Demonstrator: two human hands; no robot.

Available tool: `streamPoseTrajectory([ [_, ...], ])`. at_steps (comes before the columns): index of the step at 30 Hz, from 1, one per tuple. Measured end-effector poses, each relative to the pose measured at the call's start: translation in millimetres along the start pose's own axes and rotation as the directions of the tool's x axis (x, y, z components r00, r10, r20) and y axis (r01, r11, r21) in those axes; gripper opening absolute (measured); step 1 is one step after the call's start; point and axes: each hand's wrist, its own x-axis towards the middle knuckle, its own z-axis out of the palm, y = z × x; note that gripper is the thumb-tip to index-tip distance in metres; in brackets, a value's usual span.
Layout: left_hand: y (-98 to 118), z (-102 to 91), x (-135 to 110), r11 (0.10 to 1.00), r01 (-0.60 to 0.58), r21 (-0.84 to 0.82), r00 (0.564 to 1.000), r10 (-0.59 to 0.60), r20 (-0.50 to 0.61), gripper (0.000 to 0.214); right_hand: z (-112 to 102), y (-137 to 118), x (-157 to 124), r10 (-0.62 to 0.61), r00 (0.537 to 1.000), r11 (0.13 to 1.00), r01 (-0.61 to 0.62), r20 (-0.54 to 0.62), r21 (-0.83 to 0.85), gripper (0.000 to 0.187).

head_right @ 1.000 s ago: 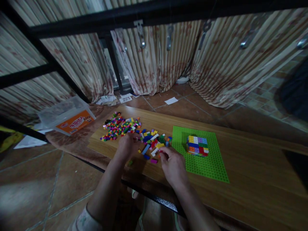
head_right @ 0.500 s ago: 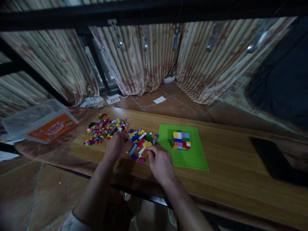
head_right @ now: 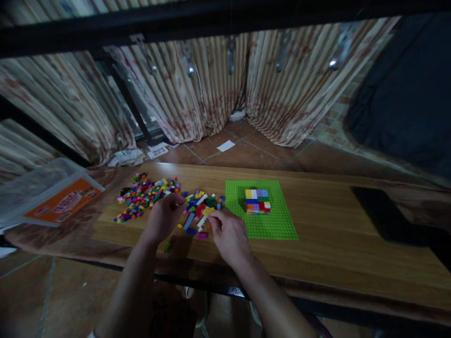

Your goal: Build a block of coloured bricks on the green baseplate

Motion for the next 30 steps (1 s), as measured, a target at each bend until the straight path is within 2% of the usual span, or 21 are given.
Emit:
streamPoseTrajectory([
  [2,5.6,3.6,-2.1,0.966,-0.017,-0.259,0.996,0.04,0.085,0.008,0.2,-1.6,1.1,0.046,0.999,0.993,-0.043,-0.028,0.113,0.018],
  [4,13.5,9.0,-5.9,0.886,0.023,-0.464,0.984,0.063,0.168,0.013,0.6,-3.0,2.2,0.092,0.995,0.966,-0.077,-0.05,0.247,0.018],
  [6,22.7,15.3,-10.6,0.808,0.066,-0.586,0.973,0.078,0.217,0.019,1.5,-4.1,3.2,0.119,0.991,0.922,-0.088,-0.06,0.378,0.019],
  [9,35.6,24.2,-16.7,0.748,0.098,-0.656,0.963,0.094,0.251,0.023,2.4,-4.0,4.4,0.158,0.985,0.844,-0.102,-0.063,0.526,0.02],
  [12,44.3,32.5,-19.3,0.743,0.116,-0.659,0.957,0.095,0.275,0.022,-1.6,-0.9,5.2,0.21,0.973,0.806,-0.118,-0.094,0.58,0.016],
  [15,48.8,43.4,-20.3,0.75,0.119,-0.65,0.952,0.101,0.291,0.022,-17.5,7.3,4.0,0.186,0.972,0.849,-0.083,-0.147,0.521,0.014],
  [18,53.5,58.0,-23.3,0.791,0.049,-0.61,0.954,0.144,0.263,0.021,-48.2,23.7,-0.6,0.159,0.968,0.919,-0.073,-0.193,0.388,0.013],
  [22,66.8,75.9,-31.0,0.888,-0.041,-0.457,0.955,0.169,0.244,0.026,-95.8,58.2,-9.2,0.279,0.927,0.916,-0.18,-0.249,0.358,0.018],
  [24,75.2,82.4,-34.0,0.92,-0.084,-0.383,0.954,0.185,0.237,0.032,-112.5,75.5,-12.1,0.34,0.896,0.912,-0.24,-0.285,0.333,0.022],
  [26,82.6,88.6,-35.3,0.932,-0.156,-0.326,0.946,0.236,0.221,0.037,-121.3,88.0,-12.9,0.354,0.893,0.916,-0.272,-0.277,0.294,0.022],
  [30,92.2,101.0,-34.6,0.929,-0.296,-0.222,0.918,0.341,0.202,0.042,-121.3,94.3,-8.6,0.305,0.929,0.927,-0.24,-0.209,0.288,0.02],
])
